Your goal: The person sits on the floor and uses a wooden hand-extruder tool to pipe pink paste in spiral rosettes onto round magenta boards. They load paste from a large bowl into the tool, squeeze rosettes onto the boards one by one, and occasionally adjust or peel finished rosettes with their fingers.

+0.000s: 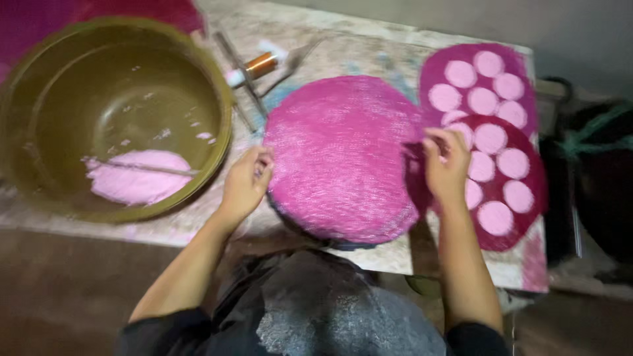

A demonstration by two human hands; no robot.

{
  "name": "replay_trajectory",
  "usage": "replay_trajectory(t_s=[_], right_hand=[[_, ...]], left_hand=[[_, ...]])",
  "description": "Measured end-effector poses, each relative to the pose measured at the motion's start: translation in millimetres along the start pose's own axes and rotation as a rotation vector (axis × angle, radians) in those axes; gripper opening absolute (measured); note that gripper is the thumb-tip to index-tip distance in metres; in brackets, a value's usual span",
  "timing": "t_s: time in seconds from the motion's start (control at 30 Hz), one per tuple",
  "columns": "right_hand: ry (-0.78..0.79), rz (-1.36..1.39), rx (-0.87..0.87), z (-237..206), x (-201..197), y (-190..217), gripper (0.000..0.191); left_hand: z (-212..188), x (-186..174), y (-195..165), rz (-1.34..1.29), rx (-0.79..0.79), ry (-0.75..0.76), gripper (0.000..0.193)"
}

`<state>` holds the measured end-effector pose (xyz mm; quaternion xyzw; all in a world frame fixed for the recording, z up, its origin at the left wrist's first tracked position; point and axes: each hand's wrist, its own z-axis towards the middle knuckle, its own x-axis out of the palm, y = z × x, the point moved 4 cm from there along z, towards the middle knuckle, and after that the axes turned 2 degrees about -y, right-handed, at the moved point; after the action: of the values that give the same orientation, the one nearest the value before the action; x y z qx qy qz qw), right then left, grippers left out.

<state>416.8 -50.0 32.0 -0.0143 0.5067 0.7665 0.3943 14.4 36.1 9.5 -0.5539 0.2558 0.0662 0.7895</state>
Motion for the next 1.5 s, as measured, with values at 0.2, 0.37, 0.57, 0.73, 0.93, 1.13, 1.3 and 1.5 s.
replay_trajectory(t_s=[0.2, 0.37, 0.57, 0.73, 0.93, 1.13, 1.3, 1.5], right_hand=[[0.540, 0.015, -0.188, 68.4, 220.2, 115.0, 0.030], [0.468, -0.531, -0.488, 104.1, 352.9, 169.5, 0.092], [0.650, -0.892, -0.198, 107.0, 392.8, 154.5, 0.090], [0.388, -0.577, -0.095, 124.2, 376.5, 148.1, 0.087], [0.503, 0.290, 0.442, 133.9, 312.7, 124.2, 0.040], [0.930, 0.619, 0.504, 60.7, 134.6, 128.8, 0.073], [0.927, 0.629, 0.804, -29.5, 45.9, 136.0, 0.109], [0.968, 0.469, 1.279, -70.6, -0.2, 105.0, 0.084]], left_hand=[[-107.1, -33.1, 17.9, -0.209, -0.258, 0.069, 0.014], [-126.9, -78.4, 19.9, -0.006, -0.212, -0.108, 0.028], [-146.8, -138.2, 22.5, -0.079, -0.326, -0.285, 0.035], [-123.6, -138.4, 35.4, -0.194, -0.345, -0.045, 0.034], [-63.3, -97.8, -1.2, -0.294, 0.002, 0.425, 0.034], [6.5, -60.8, -35.5, -0.570, 0.061, 0.257, 0.047], [81.5, -2.3, -45.7, -1.588, -0.018, 0.246, 0.095], [89.9, 74.1, -58.2, -2.154, -0.050, 0.642, 0.079]])
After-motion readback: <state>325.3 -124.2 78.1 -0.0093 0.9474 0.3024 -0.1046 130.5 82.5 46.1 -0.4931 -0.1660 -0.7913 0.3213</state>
